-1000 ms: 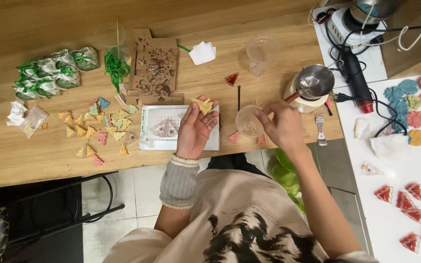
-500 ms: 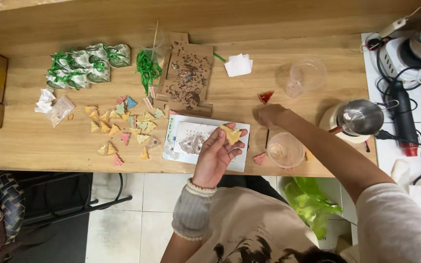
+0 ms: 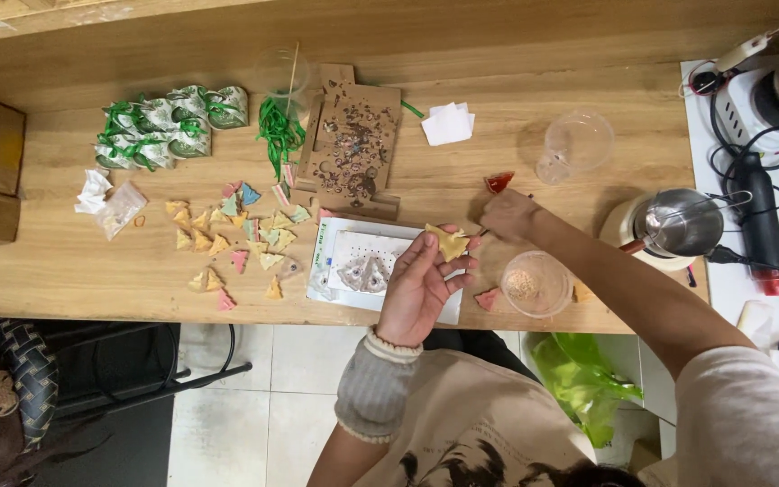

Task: Decorating and assembling small triangular wax pieces using a brush and a thin wooden stick at a workbench.

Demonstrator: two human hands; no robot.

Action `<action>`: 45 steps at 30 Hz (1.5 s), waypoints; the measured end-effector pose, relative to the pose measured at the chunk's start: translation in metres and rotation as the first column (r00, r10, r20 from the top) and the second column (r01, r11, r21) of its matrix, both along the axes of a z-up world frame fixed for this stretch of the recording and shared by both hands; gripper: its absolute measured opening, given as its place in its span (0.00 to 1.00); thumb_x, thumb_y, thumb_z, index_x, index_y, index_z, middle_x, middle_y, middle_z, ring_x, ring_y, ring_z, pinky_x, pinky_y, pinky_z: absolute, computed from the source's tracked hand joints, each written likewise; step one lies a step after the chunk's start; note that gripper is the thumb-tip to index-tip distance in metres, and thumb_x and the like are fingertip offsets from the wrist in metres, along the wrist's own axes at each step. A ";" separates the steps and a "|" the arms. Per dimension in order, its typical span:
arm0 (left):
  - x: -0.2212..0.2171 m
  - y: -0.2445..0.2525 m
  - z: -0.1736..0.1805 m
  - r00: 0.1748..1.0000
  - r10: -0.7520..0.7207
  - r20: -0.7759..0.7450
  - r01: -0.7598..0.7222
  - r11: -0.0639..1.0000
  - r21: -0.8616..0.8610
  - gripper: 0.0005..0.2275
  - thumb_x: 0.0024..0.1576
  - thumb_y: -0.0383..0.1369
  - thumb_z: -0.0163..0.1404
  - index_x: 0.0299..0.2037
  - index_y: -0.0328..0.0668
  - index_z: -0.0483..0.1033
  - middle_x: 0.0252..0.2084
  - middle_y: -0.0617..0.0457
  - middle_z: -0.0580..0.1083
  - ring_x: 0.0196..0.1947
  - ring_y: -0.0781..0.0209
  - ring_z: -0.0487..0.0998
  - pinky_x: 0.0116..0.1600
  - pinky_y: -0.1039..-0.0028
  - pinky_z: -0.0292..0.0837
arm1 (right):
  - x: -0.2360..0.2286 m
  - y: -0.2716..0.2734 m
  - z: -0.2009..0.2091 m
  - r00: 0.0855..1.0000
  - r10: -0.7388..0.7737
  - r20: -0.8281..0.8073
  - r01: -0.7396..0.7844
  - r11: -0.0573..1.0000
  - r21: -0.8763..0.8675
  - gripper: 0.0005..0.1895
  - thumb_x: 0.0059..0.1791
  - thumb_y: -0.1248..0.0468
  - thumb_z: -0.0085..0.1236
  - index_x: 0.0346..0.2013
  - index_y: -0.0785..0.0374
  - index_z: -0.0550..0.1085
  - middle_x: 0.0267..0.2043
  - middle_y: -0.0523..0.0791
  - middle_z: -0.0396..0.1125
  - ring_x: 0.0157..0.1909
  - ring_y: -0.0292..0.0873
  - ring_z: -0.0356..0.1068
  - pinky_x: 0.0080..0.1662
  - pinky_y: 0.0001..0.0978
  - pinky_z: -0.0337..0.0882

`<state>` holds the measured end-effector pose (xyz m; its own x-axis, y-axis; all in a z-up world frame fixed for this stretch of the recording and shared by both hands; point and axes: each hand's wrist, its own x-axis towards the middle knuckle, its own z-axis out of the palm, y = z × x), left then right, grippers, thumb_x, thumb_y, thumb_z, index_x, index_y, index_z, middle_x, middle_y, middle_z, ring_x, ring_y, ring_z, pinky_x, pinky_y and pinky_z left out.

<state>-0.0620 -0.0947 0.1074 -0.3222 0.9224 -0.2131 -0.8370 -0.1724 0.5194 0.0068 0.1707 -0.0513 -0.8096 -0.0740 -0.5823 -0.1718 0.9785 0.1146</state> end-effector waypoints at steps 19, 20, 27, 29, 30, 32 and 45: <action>0.062 0.058 -0.059 0.959 -0.190 -0.209 0.157 0.974 -0.165 0.12 0.67 0.40 0.48 0.49 0.40 0.72 0.46 0.43 0.79 0.47 0.52 0.82 0.51 0.66 0.77 | 0.217 -0.157 0.177 -0.216 -0.973 0.078 -0.293 -0.011 -0.956 0.08 0.49 0.74 0.49 0.42 0.71 0.74 0.34 0.46 0.72 0.34 0.36 0.71 0.40 0.28 0.72; 0.066 0.063 -0.064 0.956 -0.238 -0.173 0.208 0.962 -0.176 0.13 0.66 0.41 0.48 0.49 0.40 0.71 0.46 0.43 0.79 0.47 0.52 0.82 0.51 0.65 0.78 | 0.216 -0.172 0.175 -0.257 -0.964 0.064 -0.277 0.011 -0.961 0.07 0.52 0.75 0.52 0.44 0.71 0.74 0.37 0.47 0.74 0.37 0.36 0.71 0.43 0.27 0.72; 0.070 0.071 -0.078 0.946 -0.322 -0.049 0.308 0.934 -0.180 0.13 0.66 0.45 0.45 0.49 0.47 0.67 0.50 0.42 0.77 0.51 0.50 0.81 0.52 0.58 0.78 | 0.202 -0.198 0.171 -0.318 -0.888 -0.334 0.110 0.315 -0.943 0.05 0.49 0.73 0.56 0.38 0.69 0.77 0.38 0.48 0.76 0.38 0.37 0.76 0.41 0.26 0.73; 0.065 0.073 -0.081 0.946 -0.317 -0.072 0.299 0.935 -0.190 0.13 0.67 0.46 0.44 0.49 0.47 0.66 0.53 0.42 0.77 0.53 0.51 0.81 0.52 0.57 0.77 | 0.205 -0.198 0.166 -0.258 -0.817 -0.516 0.233 0.466 -0.854 0.07 0.43 0.75 0.58 0.34 0.67 0.80 0.31 0.48 0.76 0.35 0.41 0.74 0.46 0.32 0.71; 0.064 0.071 -0.077 0.947 -0.313 -0.074 0.295 0.936 -0.193 0.13 0.67 0.46 0.44 0.49 0.47 0.66 0.53 0.42 0.77 0.53 0.51 0.81 0.52 0.57 0.77 | 0.202 -0.198 0.166 -0.256 -0.819 -0.514 0.229 0.466 -0.855 0.07 0.43 0.75 0.58 0.34 0.67 0.80 0.31 0.48 0.76 0.35 0.41 0.74 0.46 0.32 0.71; 0.068 0.070 -0.072 0.938 -0.291 -0.188 0.245 0.941 -0.233 0.12 0.67 0.45 0.43 0.47 0.47 0.65 0.53 0.42 0.78 0.53 0.50 0.81 0.50 0.59 0.78 | 0.202 -0.197 0.164 -0.320 -0.841 -0.436 0.149 0.409 -0.900 0.06 0.47 0.73 0.58 0.38 0.68 0.79 0.35 0.48 0.77 0.38 0.39 0.76 0.45 0.30 0.73; 0.079 0.068 -0.061 0.897 -0.256 -0.361 0.140 0.938 -0.317 0.12 0.67 0.45 0.43 0.50 0.47 0.67 0.51 0.49 0.78 0.51 0.57 0.80 0.39 0.70 0.76 | 0.201 -0.179 0.139 -0.247 -0.914 -0.321 -0.003 0.332 -0.943 0.03 0.50 0.76 0.55 0.36 0.70 0.77 0.32 0.47 0.77 0.36 0.39 0.77 0.64 0.35 0.69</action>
<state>0.0173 -0.0267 0.0460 -0.2495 0.8979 -0.3626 -0.5564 0.1735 0.8126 0.2079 -0.0085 0.0872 -0.3640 0.8509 0.3789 0.1504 0.4551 -0.8776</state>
